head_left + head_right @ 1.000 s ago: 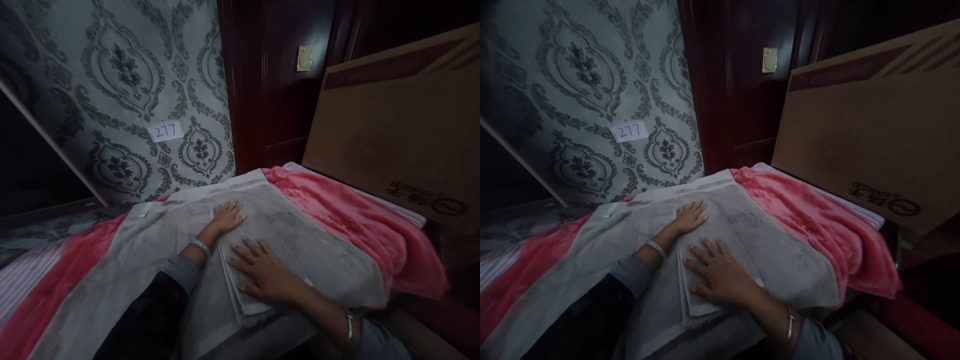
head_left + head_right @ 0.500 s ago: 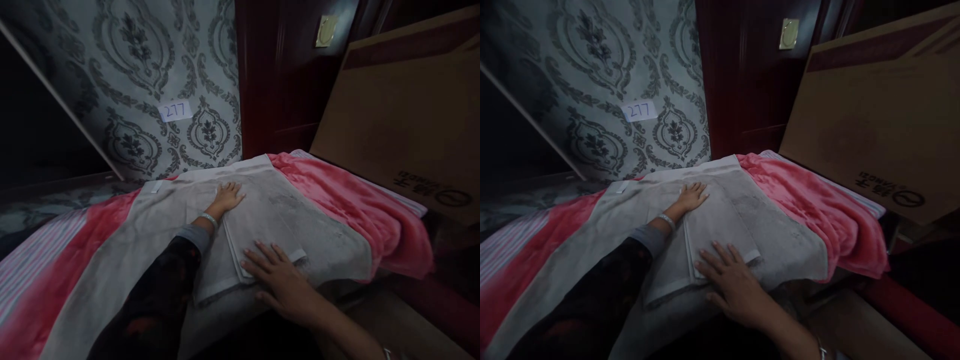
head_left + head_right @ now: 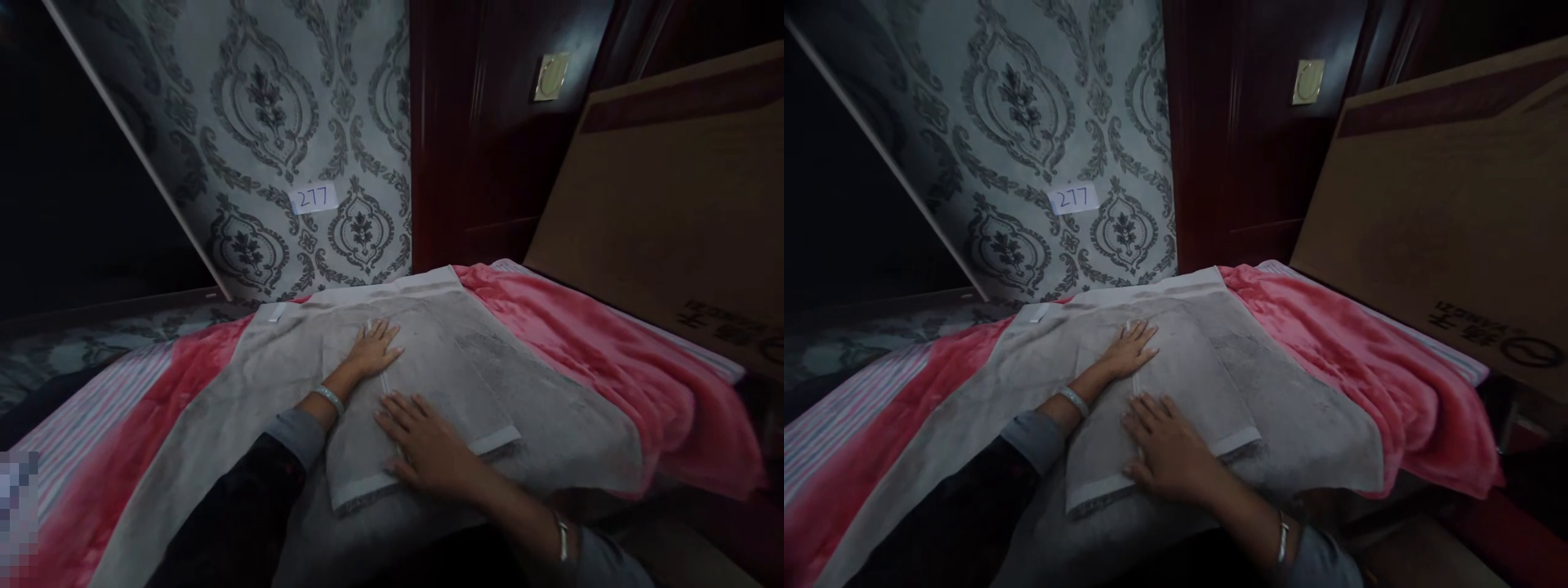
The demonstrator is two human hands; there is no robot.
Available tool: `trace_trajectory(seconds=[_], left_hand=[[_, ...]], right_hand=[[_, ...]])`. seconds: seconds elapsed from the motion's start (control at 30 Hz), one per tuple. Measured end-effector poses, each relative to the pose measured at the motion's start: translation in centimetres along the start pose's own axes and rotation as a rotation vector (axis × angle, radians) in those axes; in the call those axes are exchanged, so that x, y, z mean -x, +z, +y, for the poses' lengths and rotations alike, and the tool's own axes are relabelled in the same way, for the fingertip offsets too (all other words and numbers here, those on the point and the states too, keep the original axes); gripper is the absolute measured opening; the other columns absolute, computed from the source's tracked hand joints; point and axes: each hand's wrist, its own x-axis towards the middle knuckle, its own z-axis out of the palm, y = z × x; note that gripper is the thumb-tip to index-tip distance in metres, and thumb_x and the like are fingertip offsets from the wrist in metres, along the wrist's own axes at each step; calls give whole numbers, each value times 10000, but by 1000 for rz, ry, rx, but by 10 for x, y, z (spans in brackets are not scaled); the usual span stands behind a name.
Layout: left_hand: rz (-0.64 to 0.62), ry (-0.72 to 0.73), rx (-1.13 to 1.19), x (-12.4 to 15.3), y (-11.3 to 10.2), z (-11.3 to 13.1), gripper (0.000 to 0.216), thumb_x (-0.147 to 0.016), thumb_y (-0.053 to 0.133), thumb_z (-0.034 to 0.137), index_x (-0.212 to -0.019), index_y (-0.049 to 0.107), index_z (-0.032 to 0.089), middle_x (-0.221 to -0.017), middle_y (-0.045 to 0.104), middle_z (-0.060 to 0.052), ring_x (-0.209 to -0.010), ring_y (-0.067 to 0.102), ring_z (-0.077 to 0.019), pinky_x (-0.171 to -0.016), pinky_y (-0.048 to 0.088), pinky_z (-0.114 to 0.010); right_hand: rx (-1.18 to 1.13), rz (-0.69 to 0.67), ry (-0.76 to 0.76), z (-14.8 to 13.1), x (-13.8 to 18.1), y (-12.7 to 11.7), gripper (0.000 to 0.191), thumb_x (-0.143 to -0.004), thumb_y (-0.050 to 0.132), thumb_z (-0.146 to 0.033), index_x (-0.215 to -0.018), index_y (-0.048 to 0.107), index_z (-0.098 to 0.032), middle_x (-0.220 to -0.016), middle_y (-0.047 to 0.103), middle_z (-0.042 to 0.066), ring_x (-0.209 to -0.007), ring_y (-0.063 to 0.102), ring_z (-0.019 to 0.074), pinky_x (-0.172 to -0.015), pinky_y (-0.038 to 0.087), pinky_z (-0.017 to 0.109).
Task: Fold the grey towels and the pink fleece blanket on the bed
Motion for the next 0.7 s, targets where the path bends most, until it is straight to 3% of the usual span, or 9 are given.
trace_trajectory(seconds=[0.13,0.23,0.3,0.37,0.47,0.57,0.7], left_hand=[[47,4,11,3,3,0,663,-984,441,531,-1554,395,195,-1667,245,-172,-1555,194,-331,-1259,80,-574],[90,-3,1,4,4,0,659,-976,469,522,-1549,402,204,-1661,264,-169,-1557,184,-339,-1254,89,-591],[90,-22,-39,4,5,0,699,-974,467,533,-1566,368,174,-1663,240,-192,-1563,149,-342,-1253,72,-592],[81,-41,-74,4,5,1,744,-973,453,562,-1577,342,141,-1663,213,-223,-1565,127,-354,-1253,60,-589],[63,-58,-93,4,4,3,781,-969,429,607,-1583,328,136,-1665,196,-237,-1563,123,-366,-1251,66,-584],[28,-91,-101,4,2,4,796,-963,422,633,-1595,301,163,-1673,188,-218,-1563,124,-363,-1249,103,-576],[-12,-118,-112,3,0,4,819,-952,427,661,-1590,309,161,-1672,185,-220,-1564,128,-352,-1250,121,-559]], right_hand=[[-127,-75,-37,-4,28,-7,756,-955,635,-455,-1607,311,-250,-1657,210,70,-1543,146,256,-1274,143,482],[-274,-86,-72,14,24,-33,687,-956,631,-422,-1578,395,-248,-1587,394,77,-1468,367,253,-1231,304,396],[-250,40,2,38,2,-56,593,-1003,537,-388,-1553,440,-187,-1530,478,115,-1392,480,258,-1175,397,380],[-79,197,133,68,-32,-78,561,-1029,465,-358,-1548,437,-146,-1548,447,146,-1439,410,296,-1204,345,479],[39,239,281,109,-88,-97,605,-1022,473,-333,-1563,378,-77,-1593,356,194,-1503,271,335,-1230,247,549],[187,191,389,139,-120,-89,620,-1045,426,-407,-1588,339,-118,-1647,236,167,-1535,160,338,-1229,202,575],[201,129,400,167,-122,-57,622,-1056,361,-489,-1598,335,-187,-1655,243,125,-1530,194,321,-1211,266,541]])
